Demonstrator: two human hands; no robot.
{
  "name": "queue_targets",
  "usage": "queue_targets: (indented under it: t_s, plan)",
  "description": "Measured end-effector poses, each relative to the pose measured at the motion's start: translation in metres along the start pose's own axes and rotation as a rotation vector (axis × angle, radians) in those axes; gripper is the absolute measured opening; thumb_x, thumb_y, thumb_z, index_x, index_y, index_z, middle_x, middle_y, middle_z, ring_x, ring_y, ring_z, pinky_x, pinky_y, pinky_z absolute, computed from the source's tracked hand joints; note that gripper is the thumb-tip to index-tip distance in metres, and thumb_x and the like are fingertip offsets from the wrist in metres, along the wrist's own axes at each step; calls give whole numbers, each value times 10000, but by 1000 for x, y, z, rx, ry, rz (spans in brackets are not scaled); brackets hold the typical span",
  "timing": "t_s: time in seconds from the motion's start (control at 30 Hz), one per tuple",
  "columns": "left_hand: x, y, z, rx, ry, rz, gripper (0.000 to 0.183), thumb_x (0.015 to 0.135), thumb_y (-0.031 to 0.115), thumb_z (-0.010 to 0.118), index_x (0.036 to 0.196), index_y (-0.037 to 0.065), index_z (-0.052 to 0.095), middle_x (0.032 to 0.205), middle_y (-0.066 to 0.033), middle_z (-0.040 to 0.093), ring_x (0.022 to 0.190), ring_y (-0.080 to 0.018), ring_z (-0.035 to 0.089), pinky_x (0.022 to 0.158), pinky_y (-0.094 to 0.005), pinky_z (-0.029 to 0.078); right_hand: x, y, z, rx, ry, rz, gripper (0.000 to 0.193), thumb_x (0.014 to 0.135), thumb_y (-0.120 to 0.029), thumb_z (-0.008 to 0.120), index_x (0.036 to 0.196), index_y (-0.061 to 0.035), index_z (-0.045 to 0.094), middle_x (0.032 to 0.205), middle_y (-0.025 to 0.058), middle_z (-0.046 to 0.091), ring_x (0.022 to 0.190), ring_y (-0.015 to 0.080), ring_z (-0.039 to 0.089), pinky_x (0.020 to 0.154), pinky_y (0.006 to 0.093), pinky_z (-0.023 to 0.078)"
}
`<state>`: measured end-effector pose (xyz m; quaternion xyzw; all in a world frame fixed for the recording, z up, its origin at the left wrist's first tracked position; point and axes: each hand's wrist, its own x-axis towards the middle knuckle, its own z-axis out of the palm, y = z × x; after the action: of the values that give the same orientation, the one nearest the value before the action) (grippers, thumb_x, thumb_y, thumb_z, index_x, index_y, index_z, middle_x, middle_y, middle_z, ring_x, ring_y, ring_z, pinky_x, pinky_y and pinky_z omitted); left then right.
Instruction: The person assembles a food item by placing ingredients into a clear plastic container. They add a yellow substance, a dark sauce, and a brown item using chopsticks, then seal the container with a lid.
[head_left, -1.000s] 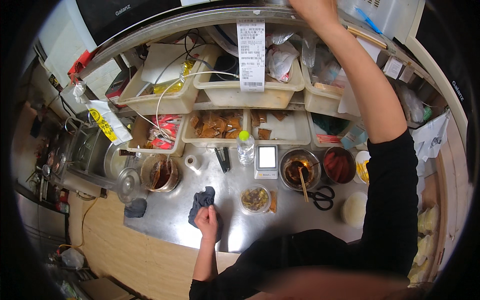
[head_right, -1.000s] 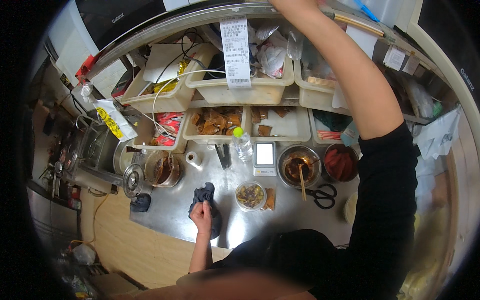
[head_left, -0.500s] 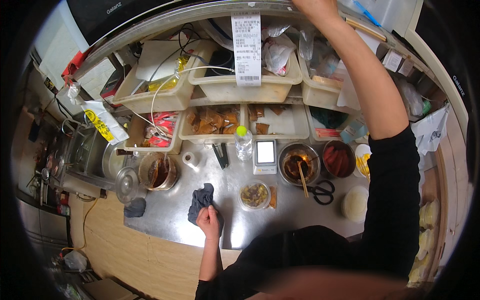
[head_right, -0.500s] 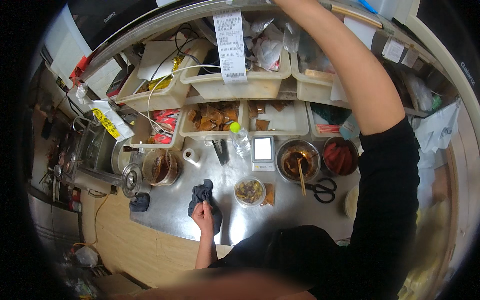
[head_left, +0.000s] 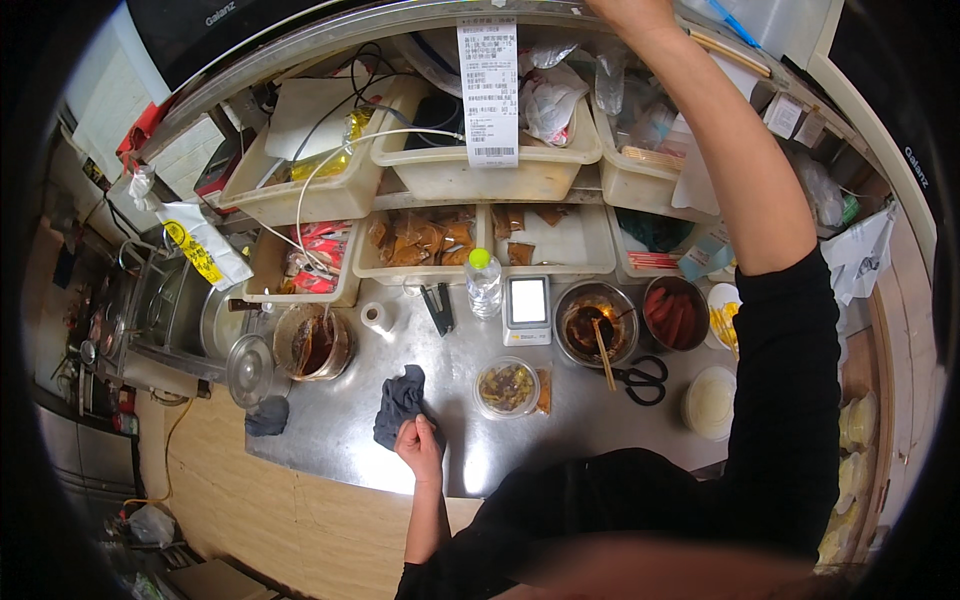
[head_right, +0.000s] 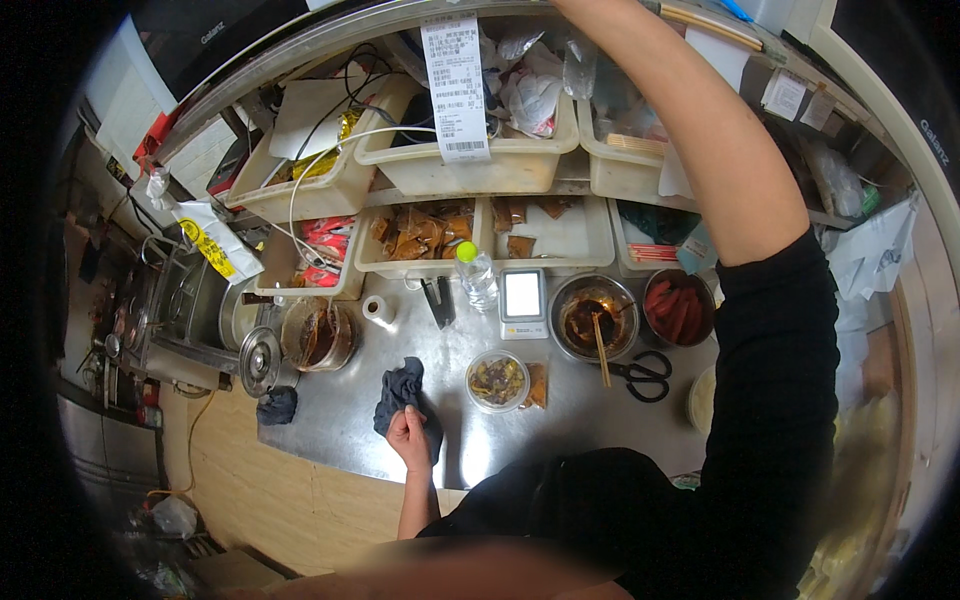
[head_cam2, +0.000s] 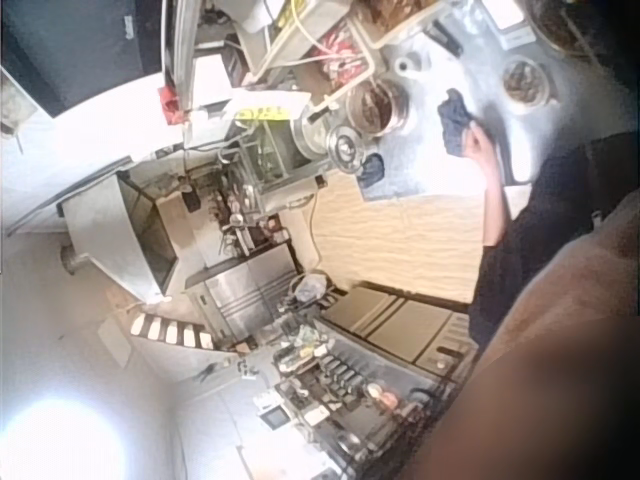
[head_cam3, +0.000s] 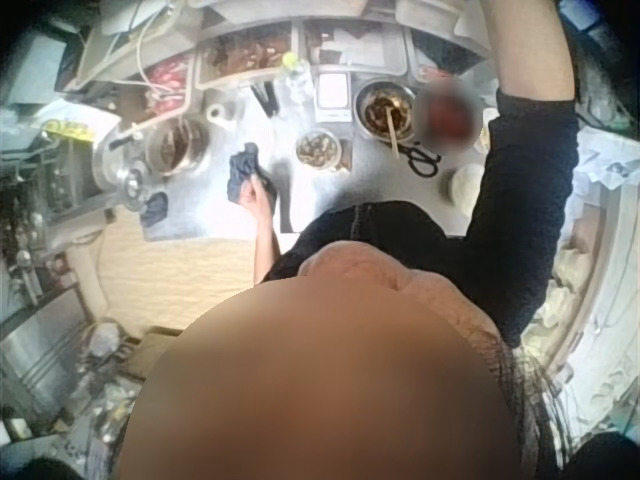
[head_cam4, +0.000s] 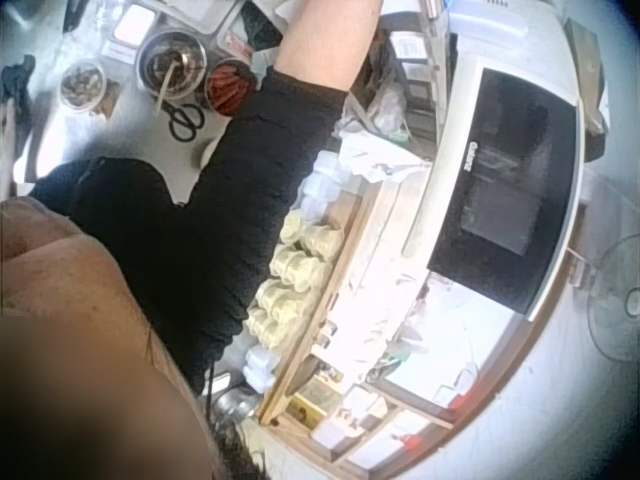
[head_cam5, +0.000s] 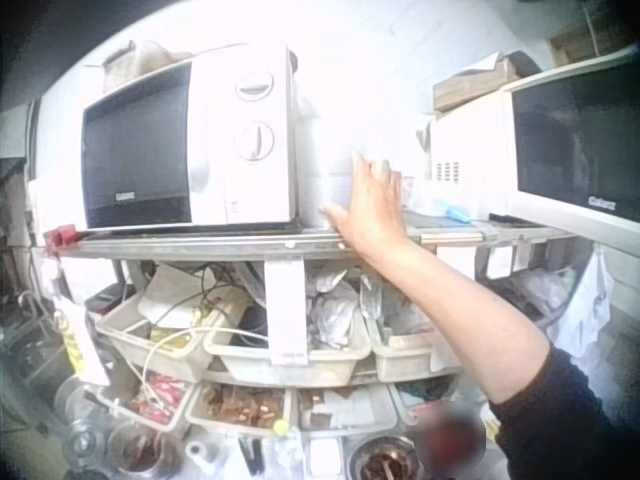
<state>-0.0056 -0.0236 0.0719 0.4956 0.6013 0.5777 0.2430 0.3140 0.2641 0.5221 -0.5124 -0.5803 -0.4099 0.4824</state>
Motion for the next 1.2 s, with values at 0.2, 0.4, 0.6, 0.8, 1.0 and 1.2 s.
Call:
queue_targets:
  t_s: [0.2,0.4,0.6,0.8,1.0,1.2]
  plan:
    - [-1,0,1,5,-8,-7,335,952,105,569,647,-32,571,598,-69,525,553,-143,461,536,-295,368,-1,0,0,-8,-4,7,793,682,-248,809,1324,7,420,1170,235,471,1102,418,449,990,488,367]
    - [-2,4,2,16,-21,-24,333,952,102,567,649,-36,568,597,-71,526,555,-144,462,541,-299,374,-2,-1,0,5,-2,14,782,678,-240,813,1317,1,433,1177,226,477,1114,410,451,992,482,369]
    - [-3,9,3,33,-36,-37,335,952,106,567,650,-38,563,599,-70,522,557,-143,459,545,-302,375,-2,0,1,0,19,-12,773,674,-248,817,1301,8,446,1178,222,483,1120,403,458,997,478,362]
    - [-3,10,6,32,-36,-40,339,953,111,568,647,-36,557,597,-67,517,554,-139,454,535,-300,371,-2,-1,0,-11,-1,-9,764,676,-255,817,1289,16,450,1159,225,493,1108,401,468,996,478,361]
    - [-2,11,8,32,-39,-41,356,956,118,569,633,-31,543,586,-62,505,538,-135,446,516,-297,362,-2,2,2,-13,18,-33,748,682,-255,814,1278,19,455,1151,228,494,1107,400,469,993,478,364]
    - [-2,9,10,43,-39,-32,369,956,124,571,620,-23,531,569,-58,485,525,-135,436,504,-299,351,-1,4,5,-32,24,-52,737,684,-253,812,1268,24,457,1146,230,496,1105,403,469,992,477,366]
